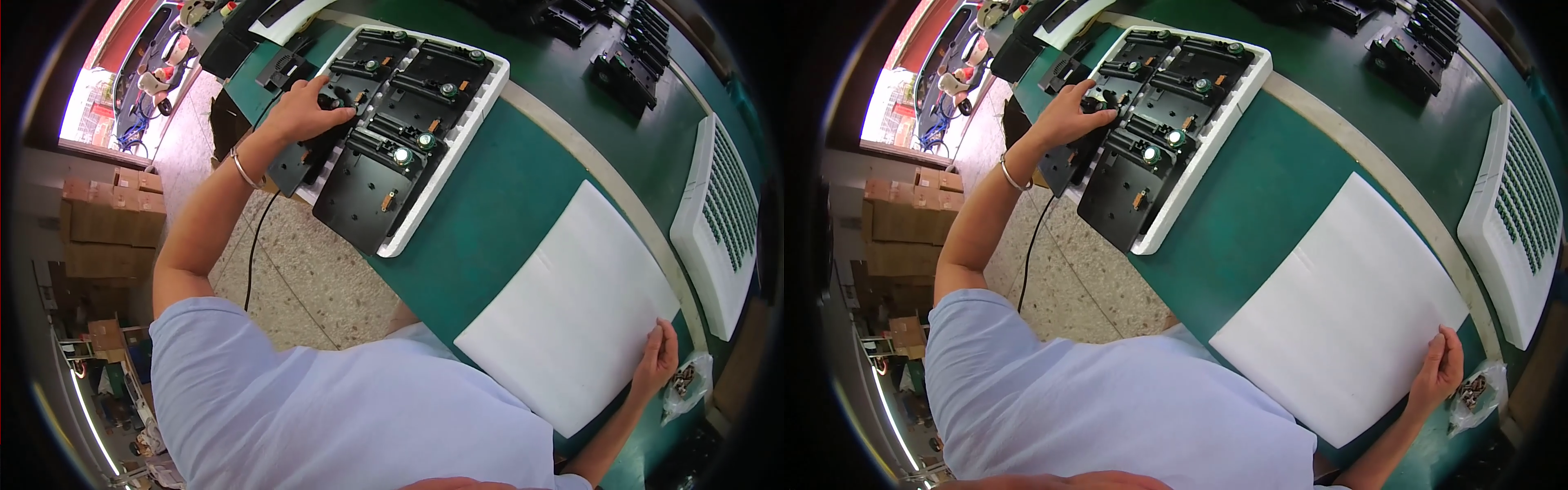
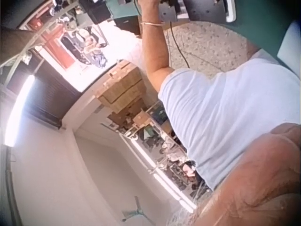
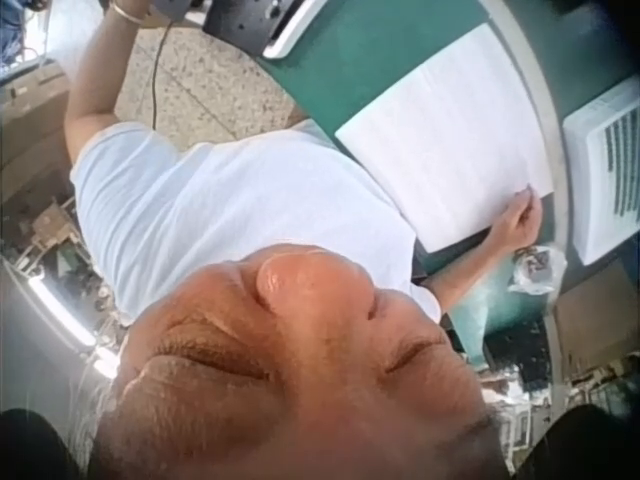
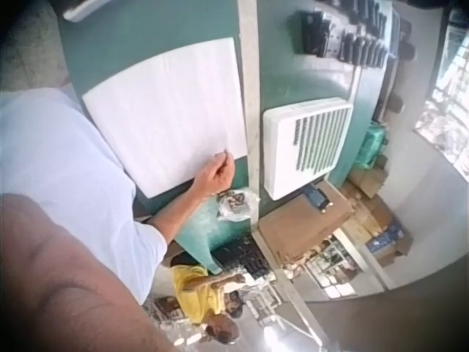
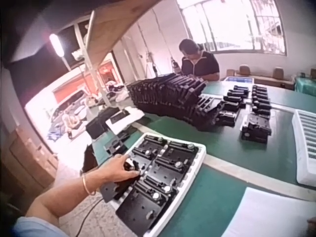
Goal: The person assembles small electronic components by hand, fitting lenses and dials into plastic housings at a factory workbench.
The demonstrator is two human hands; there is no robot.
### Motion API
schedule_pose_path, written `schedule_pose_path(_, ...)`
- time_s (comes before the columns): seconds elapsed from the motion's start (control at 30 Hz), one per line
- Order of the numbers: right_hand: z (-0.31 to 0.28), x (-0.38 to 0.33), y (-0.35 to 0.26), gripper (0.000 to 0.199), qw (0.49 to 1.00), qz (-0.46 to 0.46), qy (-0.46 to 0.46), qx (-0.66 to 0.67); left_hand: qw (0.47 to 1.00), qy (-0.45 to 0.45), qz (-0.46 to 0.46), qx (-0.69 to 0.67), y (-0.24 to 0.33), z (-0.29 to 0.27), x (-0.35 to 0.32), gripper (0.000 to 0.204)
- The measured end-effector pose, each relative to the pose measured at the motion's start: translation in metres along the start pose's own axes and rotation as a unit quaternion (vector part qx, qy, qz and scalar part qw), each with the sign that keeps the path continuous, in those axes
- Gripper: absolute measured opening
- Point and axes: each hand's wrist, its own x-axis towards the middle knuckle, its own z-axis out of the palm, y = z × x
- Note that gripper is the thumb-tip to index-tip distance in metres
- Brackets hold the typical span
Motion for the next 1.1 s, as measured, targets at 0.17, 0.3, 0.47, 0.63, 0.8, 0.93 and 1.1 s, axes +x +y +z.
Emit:
schedule_pose_path(0.17,-0.001,-0.001,0.002,0.017,1.0,0.006,-0.006,0.014,1.0,0.015,-0.006,-0.011,-0.003,0.003,-0.003,0.099)
schedule_pose_path(0.3,-0.002,-0.002,0.007,0.017,1.0,0.005,0.003,0.012,0.999,0.043,-0.002,-0.002,0.004,0.001,-0.001,0.098)
schedule_pose_path(0.47,-0.004,0.0,0.005,0.017,1.0,0.019,-0.009,0.009,0.999,0.037,0.001,0.0,0.002,0.001,-0.001,0.096)
schedule_pose_path(0.63,-0.003,-0.001,0.005,0.018,1.0,0.025,-0.008,0.014,1.0,0.031,0.0,0.005,0.004,0.001,-0.001,0.097)
schedule_pose_path(0.8,0.002,-0.001,0.004,0.017,1.0,-0.007,0.003,0.0,0.998,0.056,-0.008,-0.024,-0.003,0.002,-0.008,0.101)
schedule_pose_path(0.93,-0.004,-0.002,0.006,0.017,1.0,0.027,-0.014,0.002,0.996,0.005,0.014,-0.094,-0.026,-0.012,-0.027,0.108)
schedule_pose_path(1.1,-0.006,0.0,0.009,0.018,0.999,0.02,-0.008,-0.024,0.992,-0.063,0.045,-0.1,-0.039,-0.011,-0.06,0.113)
